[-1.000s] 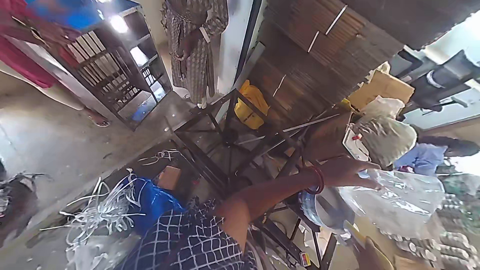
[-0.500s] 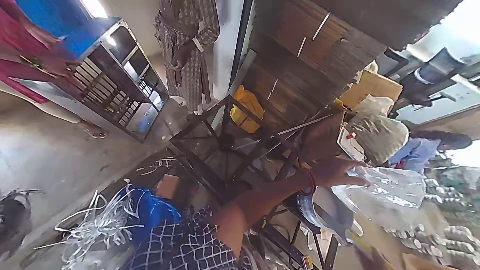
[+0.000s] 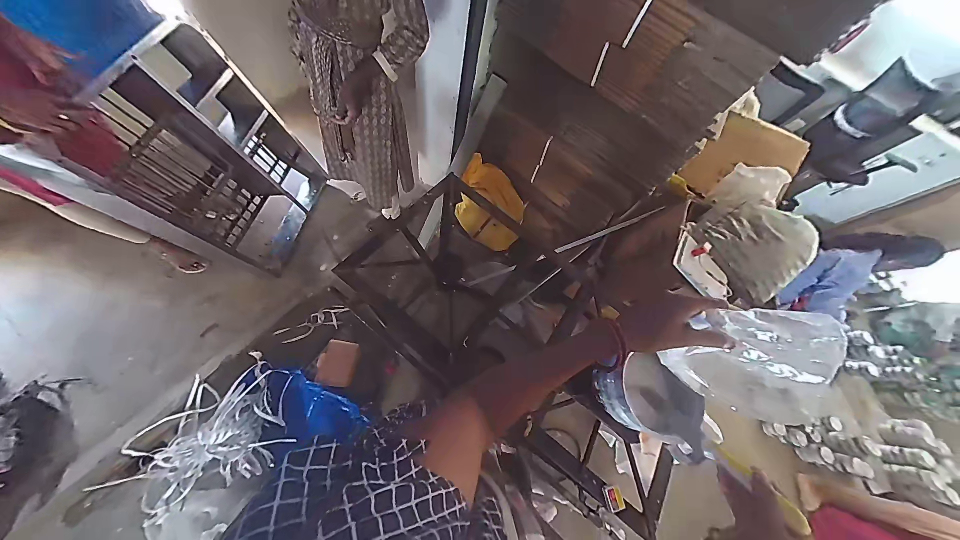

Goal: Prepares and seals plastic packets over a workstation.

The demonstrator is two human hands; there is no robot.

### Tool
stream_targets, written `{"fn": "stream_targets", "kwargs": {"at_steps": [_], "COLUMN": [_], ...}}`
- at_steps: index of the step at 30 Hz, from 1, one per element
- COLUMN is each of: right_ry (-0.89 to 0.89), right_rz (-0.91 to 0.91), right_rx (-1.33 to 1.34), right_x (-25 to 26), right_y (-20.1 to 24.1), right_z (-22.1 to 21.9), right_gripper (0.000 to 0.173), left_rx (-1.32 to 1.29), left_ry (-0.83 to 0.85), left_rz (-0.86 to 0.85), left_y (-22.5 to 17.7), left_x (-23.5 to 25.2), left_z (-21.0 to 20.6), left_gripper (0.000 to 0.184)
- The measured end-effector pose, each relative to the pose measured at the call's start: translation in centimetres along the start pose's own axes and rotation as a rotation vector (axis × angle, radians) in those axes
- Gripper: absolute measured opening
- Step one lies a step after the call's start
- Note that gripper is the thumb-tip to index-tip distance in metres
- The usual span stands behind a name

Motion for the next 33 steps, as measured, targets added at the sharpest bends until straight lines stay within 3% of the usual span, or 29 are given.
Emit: {"fn": "stream_targets", "kwargs": {"at_steps": [4,7,13,19,26,31,33], "right_ry": [0.036,0.118,0.027,0.335,0.091,0.254,0.231], "right_rz": [-0.056,-0.046,0.087,0.167,0.125,0.093,0.106], "right_rx": [0.067,-0.034,-0.087,-0.146,-0.105,-0.099,-0.139], "right_x": [-1.1,-1.7,-0.7,-0.6,-0.5,-1.0,-1.0], "right_y": [-0.4,0.4,1.6,1.1,1.3,1.3,2.2], "right_z": [-1.4,-0.4,-0.1,-0.1,-1.1,-1.2,-0.1], "right_gripper": [0.030,0.027,0.031,0.027,0.029,0.025,0.023], "left_rx": [-0.023,-0.009,-0.009,-0.003,0.006,-0.017,-0.027], "left_ry": [-0.021,-0.012,0.022,0.047,0.027,0.003,0.024], "left_rz": [-0.029,0.000,0.042,0.072,0.054,0.011,0.029], "left_y": [0.2,0.2,0.3,0.1,0.0,-0.4,-0.3], "left_x": [0.1,-0.1,-0.1,0.0,0.1,-0.2,-0.1], "left_z": [0.0,0.1,-0.2,-0.1,-0.6,-0.7,-1.0], "left_gripper": [0.044,0.044,0.046,0.047,0.046,0.044,0.044]}}
Point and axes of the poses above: each hand's wrist, its own x-axis towards the middle knuckle, its own z-axis out of the back of the hand, y = z × x, the point moved 5 cm from there along x, towards the middle knuckle, and after that the axes turned 5 degrees about x, right-handed, at the moved point
